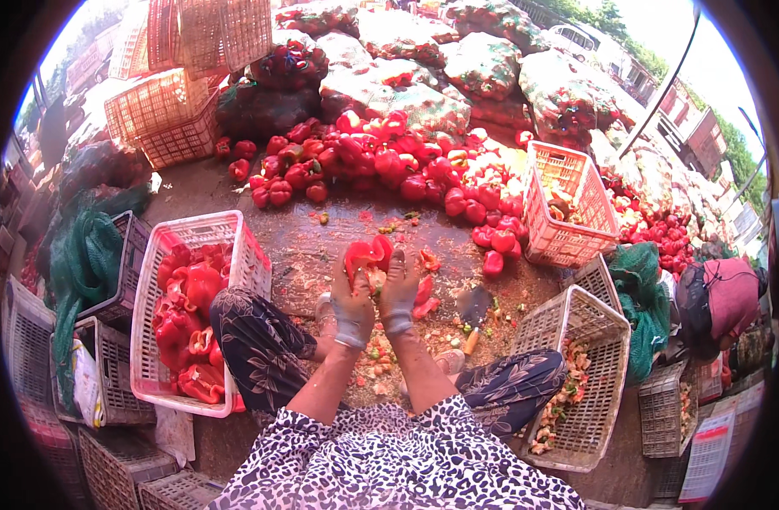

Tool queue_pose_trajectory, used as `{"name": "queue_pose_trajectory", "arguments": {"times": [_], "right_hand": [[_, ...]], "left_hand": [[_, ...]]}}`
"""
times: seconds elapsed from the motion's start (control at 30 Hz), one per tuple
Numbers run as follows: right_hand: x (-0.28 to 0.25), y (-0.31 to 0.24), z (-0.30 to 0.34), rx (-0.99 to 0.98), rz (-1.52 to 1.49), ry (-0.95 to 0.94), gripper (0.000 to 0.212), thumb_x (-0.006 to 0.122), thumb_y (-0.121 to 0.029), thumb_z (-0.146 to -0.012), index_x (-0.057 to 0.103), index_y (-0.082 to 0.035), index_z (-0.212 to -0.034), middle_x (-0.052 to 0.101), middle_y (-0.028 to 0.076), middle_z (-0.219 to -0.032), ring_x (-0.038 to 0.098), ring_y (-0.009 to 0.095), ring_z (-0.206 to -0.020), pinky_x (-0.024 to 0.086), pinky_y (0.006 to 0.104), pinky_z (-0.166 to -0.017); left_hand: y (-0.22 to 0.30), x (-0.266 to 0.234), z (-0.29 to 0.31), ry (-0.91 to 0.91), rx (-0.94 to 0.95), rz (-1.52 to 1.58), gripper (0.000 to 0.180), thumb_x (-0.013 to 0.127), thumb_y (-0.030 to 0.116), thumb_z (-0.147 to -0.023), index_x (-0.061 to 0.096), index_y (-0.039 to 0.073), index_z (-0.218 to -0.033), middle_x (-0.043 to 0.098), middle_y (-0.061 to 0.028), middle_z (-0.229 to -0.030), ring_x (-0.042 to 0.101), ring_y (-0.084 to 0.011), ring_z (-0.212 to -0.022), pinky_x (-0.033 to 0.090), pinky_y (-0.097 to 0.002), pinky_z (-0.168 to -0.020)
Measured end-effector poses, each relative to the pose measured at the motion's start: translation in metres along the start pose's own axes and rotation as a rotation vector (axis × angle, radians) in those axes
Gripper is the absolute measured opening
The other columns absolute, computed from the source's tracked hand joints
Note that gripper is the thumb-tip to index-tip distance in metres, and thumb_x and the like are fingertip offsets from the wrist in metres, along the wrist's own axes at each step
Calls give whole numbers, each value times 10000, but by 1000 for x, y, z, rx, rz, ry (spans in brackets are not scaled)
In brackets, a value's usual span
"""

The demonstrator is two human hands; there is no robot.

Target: The person trims and sorts red bell peppers by hand and using a cleaver, placing them into plastic baskets while sitting on the ground.

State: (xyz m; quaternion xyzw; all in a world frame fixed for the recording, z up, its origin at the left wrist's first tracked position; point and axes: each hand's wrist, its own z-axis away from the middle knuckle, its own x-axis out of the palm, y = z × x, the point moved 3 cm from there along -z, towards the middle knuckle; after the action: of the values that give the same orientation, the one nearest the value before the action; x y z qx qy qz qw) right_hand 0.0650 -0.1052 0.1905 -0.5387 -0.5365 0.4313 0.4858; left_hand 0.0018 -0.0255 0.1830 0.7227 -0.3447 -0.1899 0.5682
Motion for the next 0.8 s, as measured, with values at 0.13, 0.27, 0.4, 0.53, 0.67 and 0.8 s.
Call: {"name": "queue_pose_trajectory", "arguments": {"times": [0.13,0.27,0.4,0.53,0.67,0.8], "right_hand": [[-12,45,3,9,13,114,514,507,-431,-997,618,71,-1003,620,105,-802,540,174,-763,469,349,-716],[-4,98,13,472,-420,209,473,535,-433,-983,641,28,-992,634,53,-807,561,150,-689,463,299,-622],[-9,112,5,565,-488,-123,353,498,-396,-999,648,-98,-883,634,5,-713,581,118,-542,456,277,-468],[-17,105,5,845,-942,-501,460,475,-420,-998,566,-30,-1223,653,93,-1119,647,227,-992,534,375,-864],[-39,81,-13,7,326,-282,565,531,-498,-959,527,-33,-1280,603,171,-1216,575,296,-1134,451,388,-963],[-39,-8,19,-755,826,-584,796,757,-421,-735,425,-149,-1405,507,173,-1315,440,357,-1252,390,469,-1026]], "left_hand": [[-16,-3,2,-100,-92,126,408,500,42,-956,461,-18,-1357,573,-138,-1267,548,-220,-1148,424,-321,-987],[-57,-18,4,-87,-458,417,415,532,81,-964,466,-12,-1363,591,-95,-1210,584,-158,-1039,486,-272,-884],[-59,-21,6,-60,-460,389,299,567,171,-965,568,20,-1223,644,-49,-1036,649,-140,-847,562,-289,-707],[-58,-9,9,-69,-650,625,298,578,193,-962,568,41,-1218,652,-60,-1030,666,-171,-838,580,-331,-672],[-108,-26,-9,-67,-562,597,334,581,247,-937,564,35,-1195,650,-60,-1052,655,-204,-937,574,-349,-747],[-99,-41,-9,-123,-637,555,260,526,280,-986,600,58,-1100,648,-53,-962,652,-175,-767,553,-317,-630]]}}
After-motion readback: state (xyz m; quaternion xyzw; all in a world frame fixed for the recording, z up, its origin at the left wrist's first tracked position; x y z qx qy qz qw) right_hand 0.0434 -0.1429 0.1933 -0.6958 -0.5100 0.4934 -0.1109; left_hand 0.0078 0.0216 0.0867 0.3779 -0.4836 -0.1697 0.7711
